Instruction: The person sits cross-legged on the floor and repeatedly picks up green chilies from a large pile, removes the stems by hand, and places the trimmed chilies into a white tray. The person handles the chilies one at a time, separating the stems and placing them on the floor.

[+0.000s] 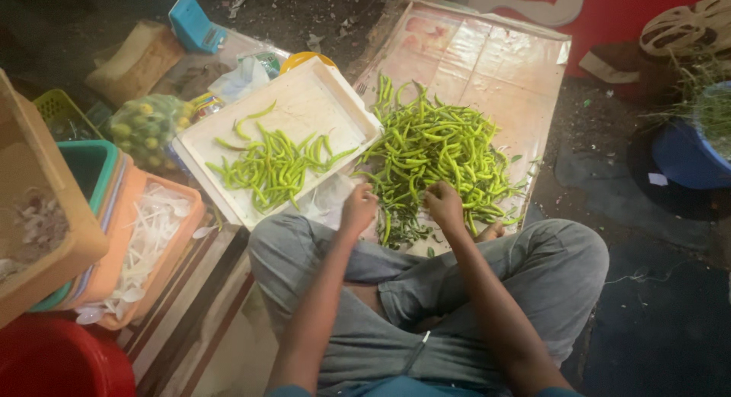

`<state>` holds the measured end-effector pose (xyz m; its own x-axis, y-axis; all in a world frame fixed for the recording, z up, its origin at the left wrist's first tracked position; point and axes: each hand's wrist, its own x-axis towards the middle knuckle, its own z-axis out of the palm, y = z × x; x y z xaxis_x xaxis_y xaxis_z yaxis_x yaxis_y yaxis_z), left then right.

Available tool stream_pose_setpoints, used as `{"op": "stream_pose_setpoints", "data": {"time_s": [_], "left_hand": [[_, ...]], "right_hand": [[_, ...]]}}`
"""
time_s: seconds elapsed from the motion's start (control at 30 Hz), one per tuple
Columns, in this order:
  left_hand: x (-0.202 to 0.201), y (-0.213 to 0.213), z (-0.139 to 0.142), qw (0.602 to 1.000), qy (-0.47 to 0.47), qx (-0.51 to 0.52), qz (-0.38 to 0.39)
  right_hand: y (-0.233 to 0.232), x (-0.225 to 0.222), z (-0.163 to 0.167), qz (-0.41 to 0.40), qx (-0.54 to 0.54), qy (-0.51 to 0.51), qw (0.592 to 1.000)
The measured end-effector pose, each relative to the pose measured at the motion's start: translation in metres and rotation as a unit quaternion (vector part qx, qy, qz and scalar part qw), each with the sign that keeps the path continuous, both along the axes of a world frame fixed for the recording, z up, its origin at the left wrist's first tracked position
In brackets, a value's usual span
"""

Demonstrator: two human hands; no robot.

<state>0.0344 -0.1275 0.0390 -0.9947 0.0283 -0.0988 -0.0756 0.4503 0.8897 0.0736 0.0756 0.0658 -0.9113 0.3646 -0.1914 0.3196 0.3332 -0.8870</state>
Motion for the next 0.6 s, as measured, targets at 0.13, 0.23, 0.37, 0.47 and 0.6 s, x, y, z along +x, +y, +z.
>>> {"op": "stream_pose_setpoints", "data": {"time_s": [0.13,0.23,0.37,0.47,0.6], "left_hand": [[-0.010,0.026,-0.004,0.988,0.149,-0.025,0.022],[-0.014,0.046,-0.008,0.985,0.166,-0.010,0.041],[0.000,0.063,-0.017,0.988,0.153,-0.002,0.034],[0.002,0.064,-0.020,0.990,0.122,0.064,0.039],[-0.008,0.050,-0.003,0.988,0.026,0.148,-0.021]], "right_hand": [[-0.008,0.008,-0.007,0.091,0.156,0.057,0.982],[-0.011,0.011,-0.010,0.133,0.207,0.097,0.964],[-0.015,0.001,-0.010,0.237,0.256,0.085,0.933],[-0.018,-0.006,-0.011,0.209,0.331,0.081,0.917],[-0.005,-0.011,-0.010,0.172,0.031,0.022,0.984]]}}
